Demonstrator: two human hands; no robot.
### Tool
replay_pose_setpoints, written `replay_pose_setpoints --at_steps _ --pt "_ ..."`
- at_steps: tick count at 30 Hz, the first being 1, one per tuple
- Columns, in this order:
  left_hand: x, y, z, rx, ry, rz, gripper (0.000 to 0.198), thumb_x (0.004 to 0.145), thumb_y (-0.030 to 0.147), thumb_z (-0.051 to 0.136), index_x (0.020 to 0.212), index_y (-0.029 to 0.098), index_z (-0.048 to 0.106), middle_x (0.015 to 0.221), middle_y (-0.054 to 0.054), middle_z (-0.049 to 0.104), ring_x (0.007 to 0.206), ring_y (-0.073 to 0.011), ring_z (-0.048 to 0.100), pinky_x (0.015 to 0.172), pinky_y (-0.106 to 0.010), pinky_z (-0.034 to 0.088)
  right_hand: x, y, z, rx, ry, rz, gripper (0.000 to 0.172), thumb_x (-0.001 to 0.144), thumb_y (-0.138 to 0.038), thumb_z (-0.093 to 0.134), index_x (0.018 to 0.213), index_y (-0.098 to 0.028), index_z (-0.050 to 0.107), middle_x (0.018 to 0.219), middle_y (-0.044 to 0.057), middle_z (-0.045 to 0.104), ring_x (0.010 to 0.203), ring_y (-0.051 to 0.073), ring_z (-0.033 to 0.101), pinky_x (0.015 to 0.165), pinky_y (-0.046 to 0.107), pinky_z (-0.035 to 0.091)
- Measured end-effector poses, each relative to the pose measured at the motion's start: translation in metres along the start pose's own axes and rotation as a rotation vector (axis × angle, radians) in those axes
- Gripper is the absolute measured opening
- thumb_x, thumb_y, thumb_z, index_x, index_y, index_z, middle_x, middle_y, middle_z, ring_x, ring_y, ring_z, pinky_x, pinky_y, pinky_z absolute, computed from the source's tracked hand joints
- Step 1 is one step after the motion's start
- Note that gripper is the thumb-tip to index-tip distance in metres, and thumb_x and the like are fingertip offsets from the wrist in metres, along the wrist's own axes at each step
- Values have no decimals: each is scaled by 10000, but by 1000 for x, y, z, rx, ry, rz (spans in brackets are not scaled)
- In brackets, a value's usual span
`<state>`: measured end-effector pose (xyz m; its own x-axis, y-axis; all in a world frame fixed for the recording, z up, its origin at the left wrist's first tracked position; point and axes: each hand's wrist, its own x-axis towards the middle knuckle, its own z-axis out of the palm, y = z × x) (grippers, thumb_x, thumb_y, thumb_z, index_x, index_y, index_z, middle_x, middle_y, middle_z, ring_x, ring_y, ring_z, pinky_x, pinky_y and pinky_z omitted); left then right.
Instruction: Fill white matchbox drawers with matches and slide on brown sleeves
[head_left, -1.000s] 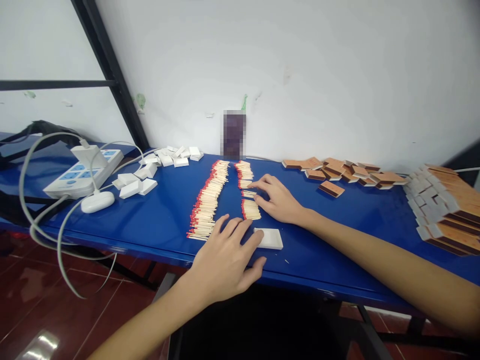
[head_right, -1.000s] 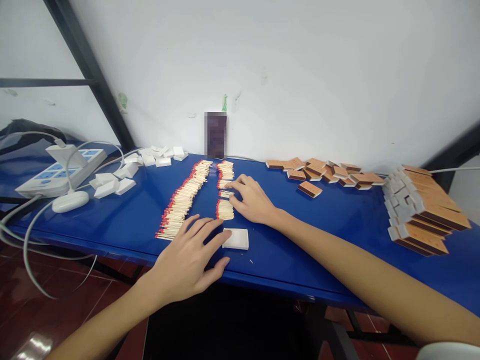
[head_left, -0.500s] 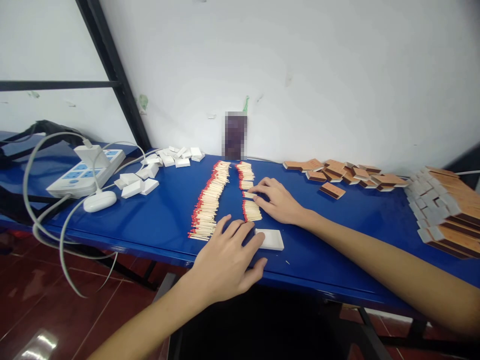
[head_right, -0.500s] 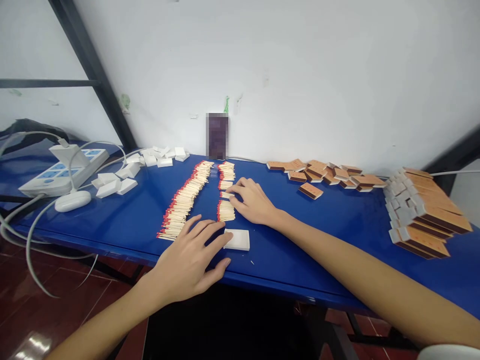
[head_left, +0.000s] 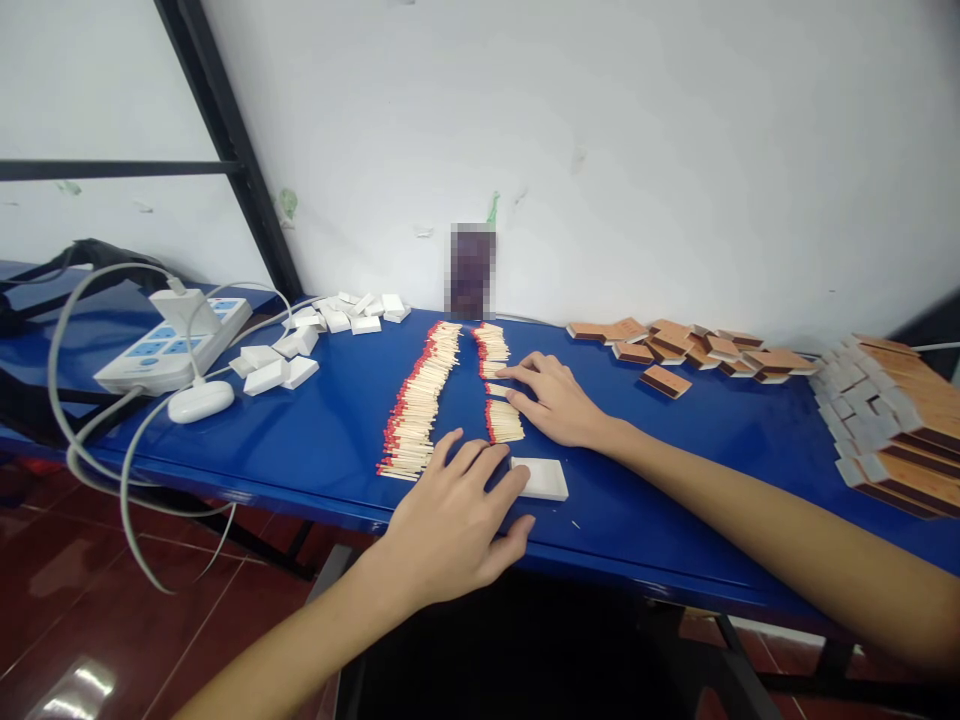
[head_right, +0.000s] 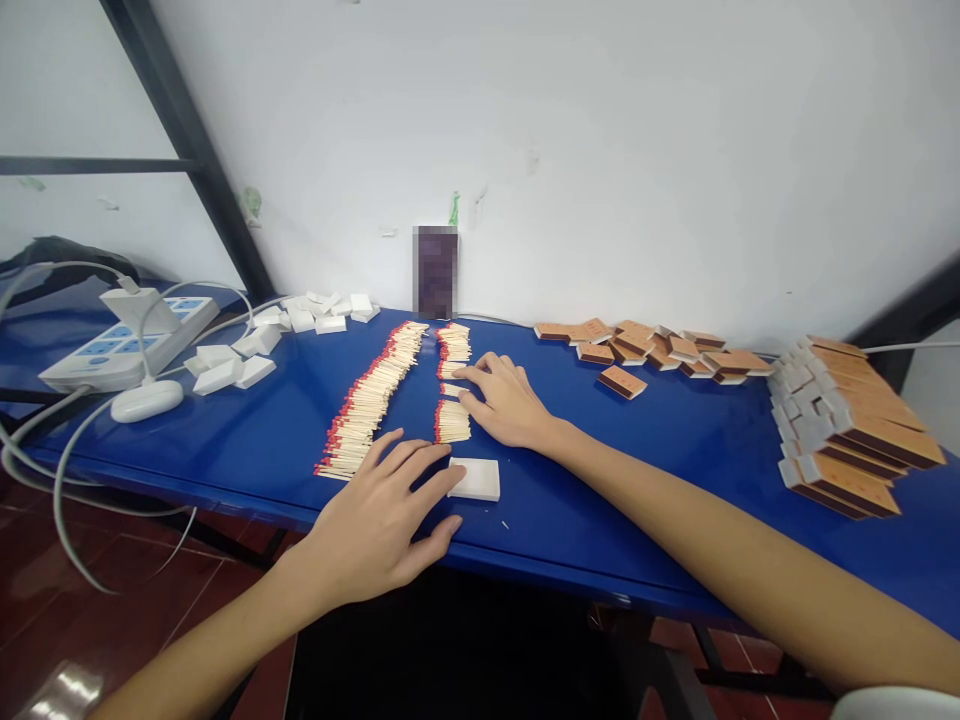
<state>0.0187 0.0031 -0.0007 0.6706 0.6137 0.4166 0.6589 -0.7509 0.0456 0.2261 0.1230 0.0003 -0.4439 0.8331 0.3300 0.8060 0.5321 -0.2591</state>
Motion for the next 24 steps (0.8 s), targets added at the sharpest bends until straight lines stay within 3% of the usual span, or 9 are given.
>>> replay_pose_setpoints --at_steps 24 --pt "-2 0 1 9 -10 3 328 996 380 439 1223 190 581 1274 -105 596 1176 -289 548 1119 -535 321 -1 2 0 52 25 -70 357 960 -338 436 1190 -184 661 1096 123 580 1023 291 526 914 496 412"
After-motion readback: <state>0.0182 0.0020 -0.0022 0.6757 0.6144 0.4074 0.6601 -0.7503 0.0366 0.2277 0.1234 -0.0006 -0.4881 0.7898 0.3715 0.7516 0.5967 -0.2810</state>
